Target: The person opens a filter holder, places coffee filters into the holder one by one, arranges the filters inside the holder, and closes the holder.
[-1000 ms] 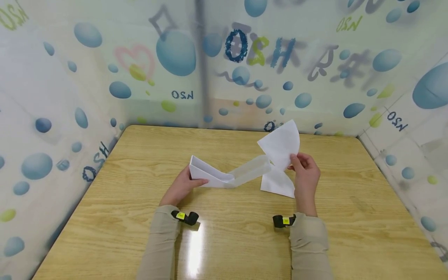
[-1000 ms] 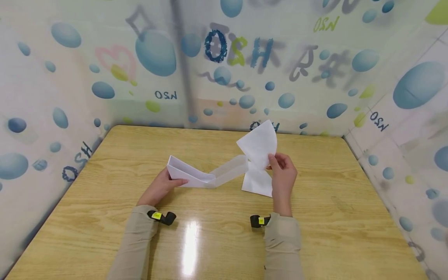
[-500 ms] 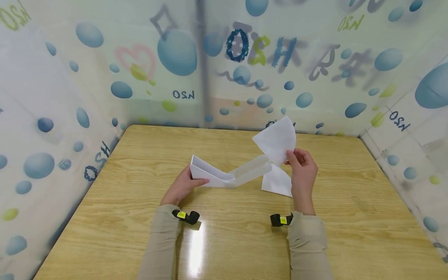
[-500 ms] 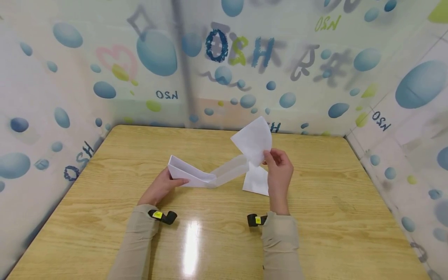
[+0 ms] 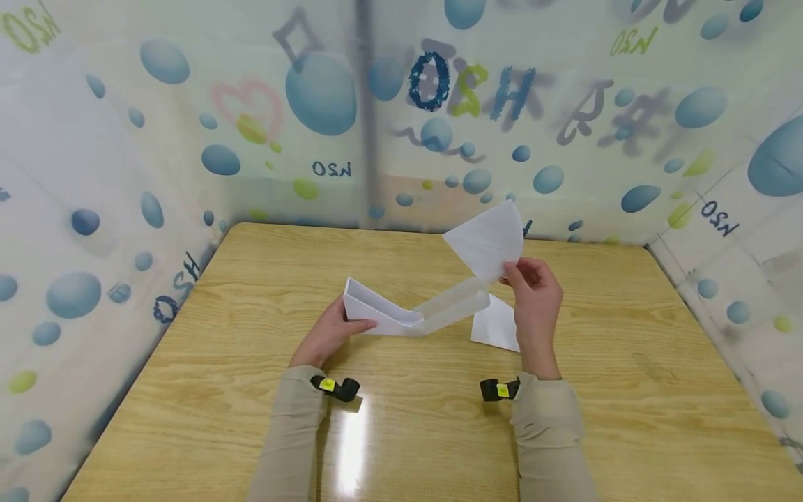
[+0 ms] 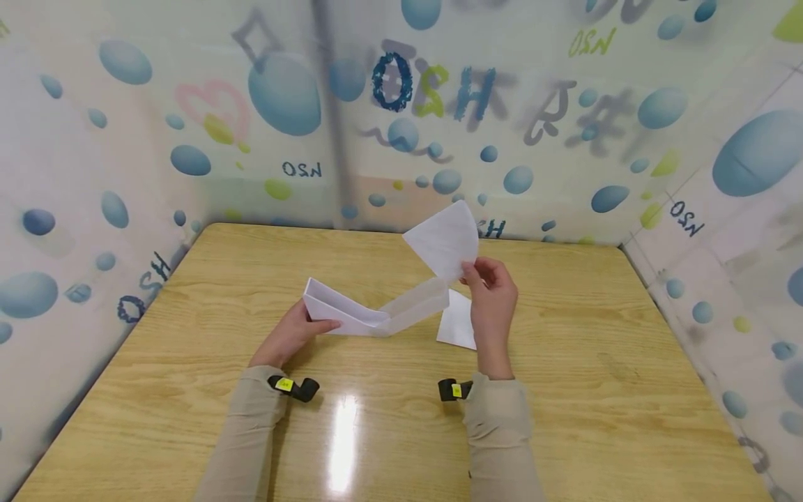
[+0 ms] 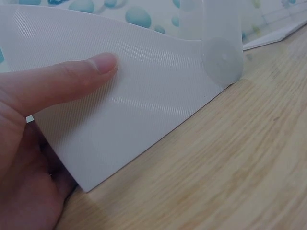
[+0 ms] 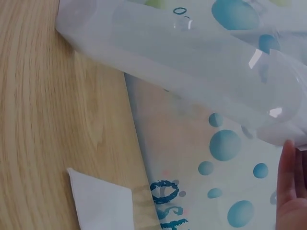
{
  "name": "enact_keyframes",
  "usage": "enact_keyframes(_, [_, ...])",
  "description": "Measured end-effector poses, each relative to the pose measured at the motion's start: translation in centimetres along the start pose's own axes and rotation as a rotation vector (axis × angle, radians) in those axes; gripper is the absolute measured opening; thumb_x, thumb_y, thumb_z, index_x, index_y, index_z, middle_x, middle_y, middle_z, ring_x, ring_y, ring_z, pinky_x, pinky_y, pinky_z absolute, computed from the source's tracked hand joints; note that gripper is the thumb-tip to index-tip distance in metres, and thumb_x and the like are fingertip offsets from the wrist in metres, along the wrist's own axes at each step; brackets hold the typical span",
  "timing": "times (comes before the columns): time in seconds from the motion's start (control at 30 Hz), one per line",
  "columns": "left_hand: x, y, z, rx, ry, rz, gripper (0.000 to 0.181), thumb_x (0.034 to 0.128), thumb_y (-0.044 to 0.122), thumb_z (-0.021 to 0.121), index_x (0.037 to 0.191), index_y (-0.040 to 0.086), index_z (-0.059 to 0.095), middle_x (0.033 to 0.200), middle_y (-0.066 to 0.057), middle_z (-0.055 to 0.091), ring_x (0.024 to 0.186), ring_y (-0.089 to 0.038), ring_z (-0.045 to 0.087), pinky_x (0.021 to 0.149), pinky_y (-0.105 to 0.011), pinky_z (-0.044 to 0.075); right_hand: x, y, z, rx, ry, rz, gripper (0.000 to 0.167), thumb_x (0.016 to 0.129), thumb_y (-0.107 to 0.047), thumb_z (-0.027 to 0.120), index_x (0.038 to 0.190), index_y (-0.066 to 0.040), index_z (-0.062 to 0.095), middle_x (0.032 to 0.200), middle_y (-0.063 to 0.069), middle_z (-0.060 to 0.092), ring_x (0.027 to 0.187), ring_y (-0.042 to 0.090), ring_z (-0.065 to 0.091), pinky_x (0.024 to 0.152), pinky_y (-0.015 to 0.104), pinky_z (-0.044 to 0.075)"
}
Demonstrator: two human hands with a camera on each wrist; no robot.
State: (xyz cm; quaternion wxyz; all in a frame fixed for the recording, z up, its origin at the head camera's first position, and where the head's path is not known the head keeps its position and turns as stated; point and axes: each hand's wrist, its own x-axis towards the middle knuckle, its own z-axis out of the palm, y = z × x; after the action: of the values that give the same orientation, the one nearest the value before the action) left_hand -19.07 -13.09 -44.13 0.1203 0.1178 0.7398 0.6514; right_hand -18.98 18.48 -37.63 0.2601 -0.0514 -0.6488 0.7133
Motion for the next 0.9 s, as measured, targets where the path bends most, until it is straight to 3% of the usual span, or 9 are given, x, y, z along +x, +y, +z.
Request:
enact_keyframes(0.2, [0.0, 0.1, 0.0, 0.000, 0.003, 0.001, 0.042, 0.0768, 0.011, 0.071, 0.113, 0.008, 0.049, 0.107, -0.010, 0.057, 0.098, -0.023, 0.054, 0.082, -0.036, 0.043, -0.5, -0.8, 0.5, -0.039, -0.037, -0.020, 0.029, 0.077, -0.023, 0.070, 0.097, -0.005, 0.062, 0.094, 0.011, 0.059, 0.081, 0.023, 0.058, 0.071, 0.024, 0.049])
enact_keyframes(0.5, [0.0, 0.0, 0.0, -0.002, 0.000, 0.006, 0.042, 0.0770, 0.011, 0.070, 0.113, 0.008, 0.048, 0.107, -0.010, 0.057, 0.098, -0.023, 0.054, 0.082, -0.035, 0.043, -1.8, -1.5, 1.4, -0.008, -0.066, -0.059, 0.026, 0.077, -0.017, 0.070, 0.097, -0.003, 0.062, 0.094, 0.012, 0.059, 0.080, 0.022, 0.059, 0.072, 0.025, 0.049])
enact_keyframes(0.77, [0.8, -2.3, -0.3, 0.019, 0.008, 0.028, 0.048, 0.0743, 0.025, 0.073, 0.114, 0.013, 0.048, 0.108, -0.008, 0.056, 0.098, -0.022, 0.054, 0.082, -0.036, 0.042, -2.9, -1.7, 2.6, 0.041, -0.048, -0.076, 0.025, 0.076, -0.017, 0.070, 0.096, -0.003, 0.062, 0.090, 0.014, 0.059, 0.075, 0.022, 0.060, 0.070, 0.026, 0.050])
enact_keyframes(0.9, [0.8, -2.4, -0.3, 0.025, 0.003, 0.041, 0.049, 0.0742, 0.028, 0.073, 0.114, 0.013, 0.047, 0.108, -0.009, 0.056, 0.099, -0.023, 0.054, 0.082, -0.036, 0.042, -3.4, -1.9, 3.2, 0.030, -0.072, -0.092, 0.024, 0.077, -0.016, 0.070, 0.096, -0.003, 0.062, 0.091, 0.012, 0.060, 0.076, 0.021, 0.060, 0.070, 0.025, 0.050])
